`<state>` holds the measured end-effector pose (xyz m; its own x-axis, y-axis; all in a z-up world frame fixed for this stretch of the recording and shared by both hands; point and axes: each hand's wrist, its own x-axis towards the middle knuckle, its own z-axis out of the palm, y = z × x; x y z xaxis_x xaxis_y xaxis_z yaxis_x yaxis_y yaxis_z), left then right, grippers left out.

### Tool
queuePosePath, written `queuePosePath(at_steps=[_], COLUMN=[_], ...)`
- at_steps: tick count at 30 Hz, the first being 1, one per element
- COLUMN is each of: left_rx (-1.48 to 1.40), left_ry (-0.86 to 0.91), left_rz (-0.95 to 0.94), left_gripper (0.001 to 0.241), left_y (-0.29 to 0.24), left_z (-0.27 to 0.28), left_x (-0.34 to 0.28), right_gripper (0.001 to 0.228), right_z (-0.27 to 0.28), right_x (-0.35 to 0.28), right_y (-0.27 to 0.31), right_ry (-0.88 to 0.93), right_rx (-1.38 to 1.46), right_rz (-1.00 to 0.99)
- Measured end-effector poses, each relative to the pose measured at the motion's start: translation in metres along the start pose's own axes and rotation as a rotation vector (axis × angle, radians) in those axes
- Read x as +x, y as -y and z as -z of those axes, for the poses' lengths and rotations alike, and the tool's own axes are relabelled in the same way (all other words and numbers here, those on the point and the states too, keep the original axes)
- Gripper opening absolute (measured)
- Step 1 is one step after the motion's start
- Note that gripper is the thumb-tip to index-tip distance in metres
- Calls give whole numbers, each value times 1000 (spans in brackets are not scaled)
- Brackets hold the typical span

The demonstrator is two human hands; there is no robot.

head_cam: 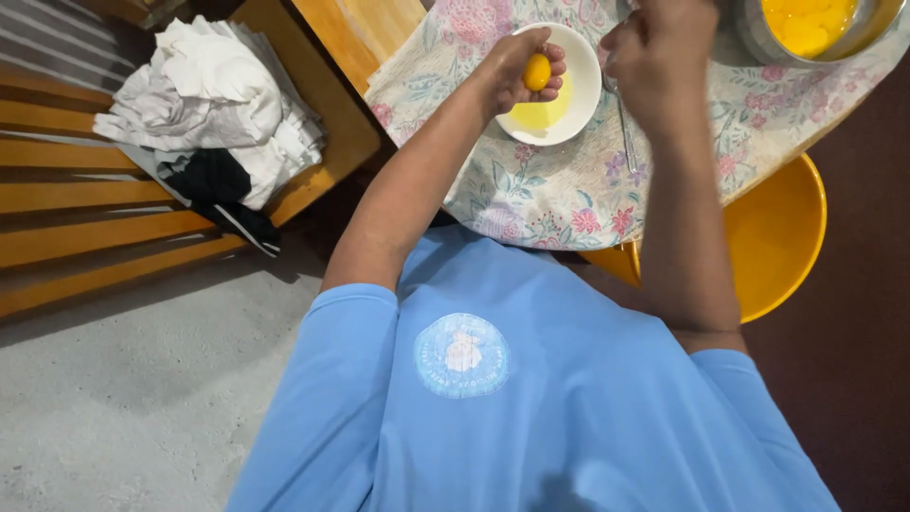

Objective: Cracking eggs and separating the yolks from the whites into different containers.

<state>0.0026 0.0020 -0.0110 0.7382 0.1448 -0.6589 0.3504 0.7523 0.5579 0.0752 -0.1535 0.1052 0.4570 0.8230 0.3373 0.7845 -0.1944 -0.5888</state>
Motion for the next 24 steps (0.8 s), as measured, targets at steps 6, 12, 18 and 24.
queuePosePath(at_steps=[6,12,18,24], left_rx=[69,495,869,394], left_ry=[26,-93,-238,-223], left_rz=[-30,-82,-353,-243], left_gripper=[27,17,28,19], left_y=[-14,-28,-21,-5], left_z=[-11,-43,-24,-14], left_x=[-19,-58,-21,2], right_gripper=[60,39,44,37], right_z=[-72,-102,-96,-65], right_x=[-15,-31,-28,-11], right_y=[-47,-96,-98,-63], right_ry=[76,7,83,152], right_rx=[310,1323,1504,1279], right_rz=[-500,-1074,-960,-856])
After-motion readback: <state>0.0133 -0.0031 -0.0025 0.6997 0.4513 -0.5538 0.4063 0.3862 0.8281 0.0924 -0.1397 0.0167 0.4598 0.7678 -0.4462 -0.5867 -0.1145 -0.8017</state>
